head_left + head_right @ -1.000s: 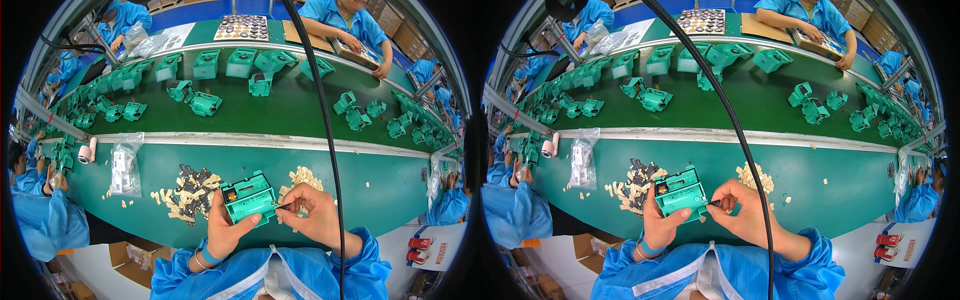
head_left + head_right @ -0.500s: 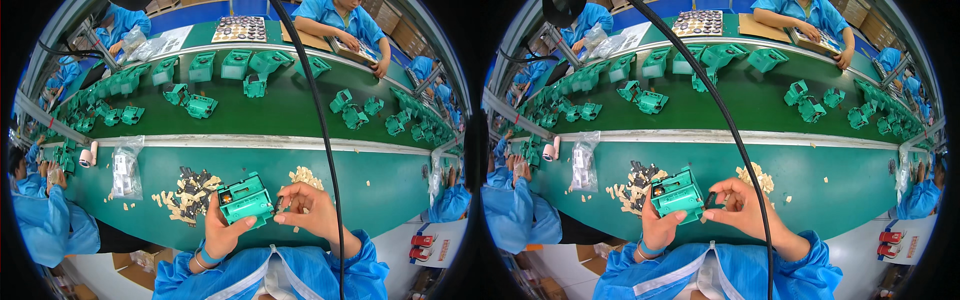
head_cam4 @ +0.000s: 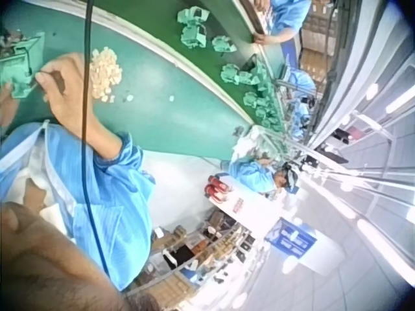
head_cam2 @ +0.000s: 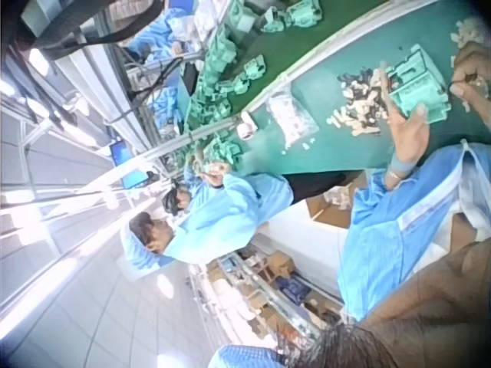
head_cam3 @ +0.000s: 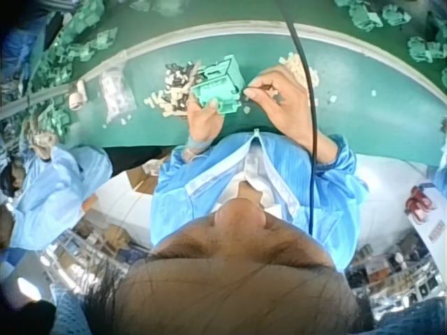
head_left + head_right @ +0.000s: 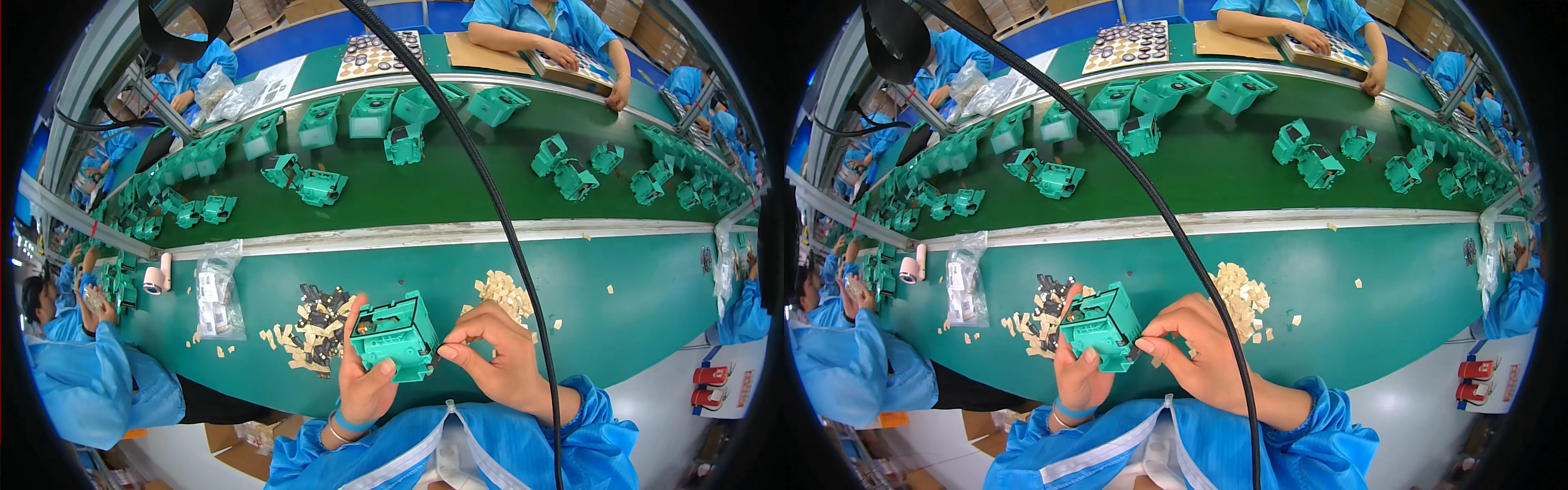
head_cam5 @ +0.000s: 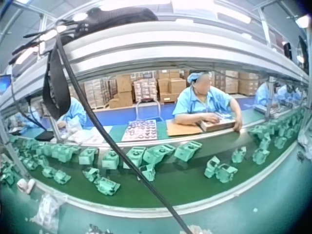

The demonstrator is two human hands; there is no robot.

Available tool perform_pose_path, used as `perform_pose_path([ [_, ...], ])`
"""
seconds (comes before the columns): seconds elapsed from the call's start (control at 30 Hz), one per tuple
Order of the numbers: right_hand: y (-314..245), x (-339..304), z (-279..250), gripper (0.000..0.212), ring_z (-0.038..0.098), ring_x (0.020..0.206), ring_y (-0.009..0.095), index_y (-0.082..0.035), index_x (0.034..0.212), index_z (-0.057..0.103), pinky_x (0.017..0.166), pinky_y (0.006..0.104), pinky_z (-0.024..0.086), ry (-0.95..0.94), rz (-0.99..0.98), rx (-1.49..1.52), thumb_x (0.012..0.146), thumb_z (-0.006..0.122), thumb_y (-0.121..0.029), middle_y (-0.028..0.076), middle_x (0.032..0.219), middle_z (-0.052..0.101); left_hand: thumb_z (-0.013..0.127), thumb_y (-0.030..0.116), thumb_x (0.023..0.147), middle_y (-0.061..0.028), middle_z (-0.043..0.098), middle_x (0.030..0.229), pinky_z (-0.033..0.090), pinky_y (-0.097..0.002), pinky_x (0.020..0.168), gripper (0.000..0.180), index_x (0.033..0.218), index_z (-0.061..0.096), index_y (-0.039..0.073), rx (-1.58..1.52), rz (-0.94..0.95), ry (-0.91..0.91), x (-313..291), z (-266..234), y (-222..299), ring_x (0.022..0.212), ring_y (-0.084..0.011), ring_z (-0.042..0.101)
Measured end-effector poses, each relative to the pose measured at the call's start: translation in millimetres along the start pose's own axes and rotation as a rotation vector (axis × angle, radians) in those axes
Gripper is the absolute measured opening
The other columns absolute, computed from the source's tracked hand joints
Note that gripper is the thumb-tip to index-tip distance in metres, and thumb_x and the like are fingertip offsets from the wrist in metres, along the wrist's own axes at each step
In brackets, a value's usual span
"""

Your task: The person assembles small electronic components by hand, inserting electronic contact pins and circuit boards into green plastic housings.

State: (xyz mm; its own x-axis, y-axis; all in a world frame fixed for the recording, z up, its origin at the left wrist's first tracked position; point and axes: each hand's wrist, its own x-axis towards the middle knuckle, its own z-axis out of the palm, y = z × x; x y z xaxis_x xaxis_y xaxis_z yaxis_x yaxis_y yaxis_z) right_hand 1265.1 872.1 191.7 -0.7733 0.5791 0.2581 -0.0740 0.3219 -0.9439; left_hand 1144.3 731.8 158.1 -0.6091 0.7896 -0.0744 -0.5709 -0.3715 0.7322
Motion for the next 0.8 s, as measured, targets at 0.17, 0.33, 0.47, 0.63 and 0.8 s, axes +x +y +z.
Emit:
perform_pose_path([
  [0.17, 1.0, -0.5, 1.7, 0.014, 0.056, 0.073, 0.017, -0.003, 0.085, 0.063, 0.064, 0.0284, 0.045, 0.007, -0.052, 0.01, 0.077, 0.074, -0.007, 0.007, 0.081, 0.061, 0.064, 0.017, 0.086, -0.0142, 0.041, 0.138, 0.044, -0.0452, 0.098, 0.085, 0.149, 0.008, 0.01, -0.18, -0.118, -0.074, 4.4, -10.6, -12.2, 0.122, -0.0294, 0.049],
  [0.33, -1.2, -1.6, 3.0, 0.014, 0.056, 0.071, 0.018, -0.003, 0.084, 0.063, 0.062, 0.0288, 0.043, 0.025, -0.102, -0.019, 0.076, 0.075, -0.007, 0.006, 0.079, 0.06, 0.058, 0.02, 0.091, -0.0135, 0.04, 0.14, 0.039, -0.0437, 0.104, 0.077, 0.149, 0.007, 0.01, -0.282, -0.154, -0.168, 7.1, -12.5, -20.0, 0.126, -0.0276, 0.045],
  [0.47, -1.8, -2.2, 1.9, 0.013, 0.055, 0.07, 0.018, -0.003, 0.081, 0.063, 0.062, 0.0285, 0.043, 0.026, -0.099, -0.015, 0.076, 0.075, -0.007, 0.006, 0.078, 0.06, 0.056, 0.023, 0.093, -0.0117, 0.045, 0.133, 0.042, -0.0413, 0.098, 0.075, 0.148, 0.008, 0.008, -0.294, -0.168, -0.149, 7.0, -2.2, -20.1, 0.117, -0.0246, 0.05],
  [0.63, -4.0, -4.3, -1.7, 0.013, 0.055, 0.07, 0.018, -0.003, 0.081, 0.063, 0.061, 0.0282, 0.043, 0.027, -0.09, -0.014, 0.076, 0.074, -0.007, 0.007, 0.078, 0.059, 0.053, 0.026, 0.095, -0.0102, 0.052, 0.123, 0.047, -0.0382, 0.088, 0.072, 0.148, 0.009, 0.006, -0.251, -0.151, -0.104, 7.0, 6.4, -20.1, 0.104, -0.0213, 0.057],
  [0.8, -3.5, -4.9, -5.4, 0.013, 0.055, 0.07, 0.018, -0.003, 0.081, 0.063, 0.06, 0.0282, 0.043, 0.024, -0.103, -0.023, 0.076, 0.074, -0.006, 0.007, 0.077, 0.059, 0.053, 0.026, 0.095, -0.0104, 0.052, 0.123, 0.047, -0.0376, 0.088, 0.073, 0.148, 0.008, 0.005, -0.242, -0.136, -0.092, 7.3, 9.3, -22.1, 0.105, -0.0216, 0.057],
])
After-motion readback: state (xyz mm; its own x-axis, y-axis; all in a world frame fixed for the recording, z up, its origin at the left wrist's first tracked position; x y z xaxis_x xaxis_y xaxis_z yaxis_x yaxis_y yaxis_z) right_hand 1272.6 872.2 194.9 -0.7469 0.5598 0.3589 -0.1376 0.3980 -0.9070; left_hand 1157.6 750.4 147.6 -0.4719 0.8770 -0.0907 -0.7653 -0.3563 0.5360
